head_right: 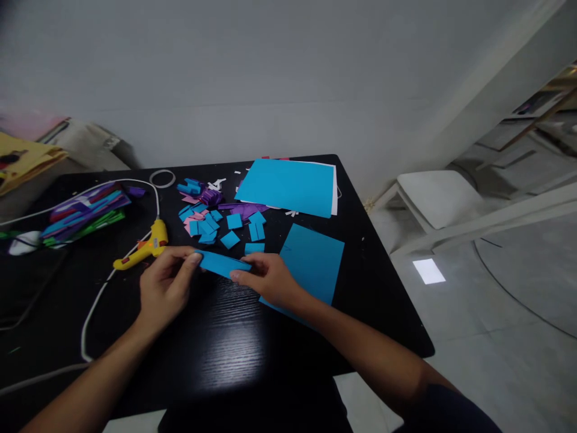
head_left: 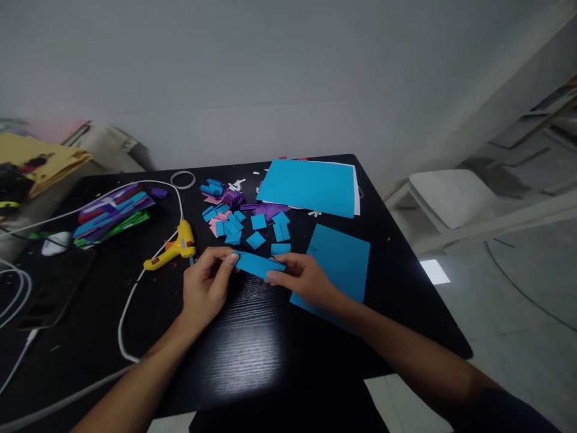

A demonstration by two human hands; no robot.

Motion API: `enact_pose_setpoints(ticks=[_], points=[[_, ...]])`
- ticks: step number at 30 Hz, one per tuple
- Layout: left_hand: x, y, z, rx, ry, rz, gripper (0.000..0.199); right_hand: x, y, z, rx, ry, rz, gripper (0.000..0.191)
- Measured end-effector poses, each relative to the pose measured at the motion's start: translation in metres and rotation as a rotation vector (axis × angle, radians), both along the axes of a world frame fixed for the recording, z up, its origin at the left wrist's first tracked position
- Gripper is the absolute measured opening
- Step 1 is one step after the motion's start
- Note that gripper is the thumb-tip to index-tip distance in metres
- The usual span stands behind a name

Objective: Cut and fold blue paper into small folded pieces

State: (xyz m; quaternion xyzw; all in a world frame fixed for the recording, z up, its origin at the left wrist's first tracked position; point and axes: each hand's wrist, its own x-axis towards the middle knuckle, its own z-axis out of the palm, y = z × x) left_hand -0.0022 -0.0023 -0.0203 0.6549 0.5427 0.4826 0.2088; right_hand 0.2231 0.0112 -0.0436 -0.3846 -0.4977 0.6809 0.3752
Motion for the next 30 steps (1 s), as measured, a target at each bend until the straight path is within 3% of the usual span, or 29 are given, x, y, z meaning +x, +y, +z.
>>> enact_pose_setpoints(ticks=[11,15,17,22,25,30], points=[[0.003,0.003,0.005,-0.142,-0.121,-0.017,0.016,0.002,0.002,-0.004,-0.098,0.05,0.012,0.04],[0.008,0.006,0.004,-0.274,-0.3,-0.056,0.022,0.002,-0.001,0.003,0.028,0.052,-0.142,0.041],[0.01,0.007,0.003,-0.328,-0.362,-0.081,0.026,0.002,-0.005,0.007,0.174,-0.025,-0.202,0.03],[0.012,0.009,-0.004,-0.397,-0.445,-0.104,0.029,0.003,-0.014,0.011,0.518,-0.274,-0.184,0.016],[0.013,0.008,-0.007,-0.419,-0.483,-0.1,0.029,0.002,-0.017,0.01,0.54,-0.295,-0.205,0.011],[0.018,0.005,-0.009,-0.468,-0.554,-0.095,0.028,0.001,-0.019,0.009,0.418,-0.181,-0.209,0.012]])
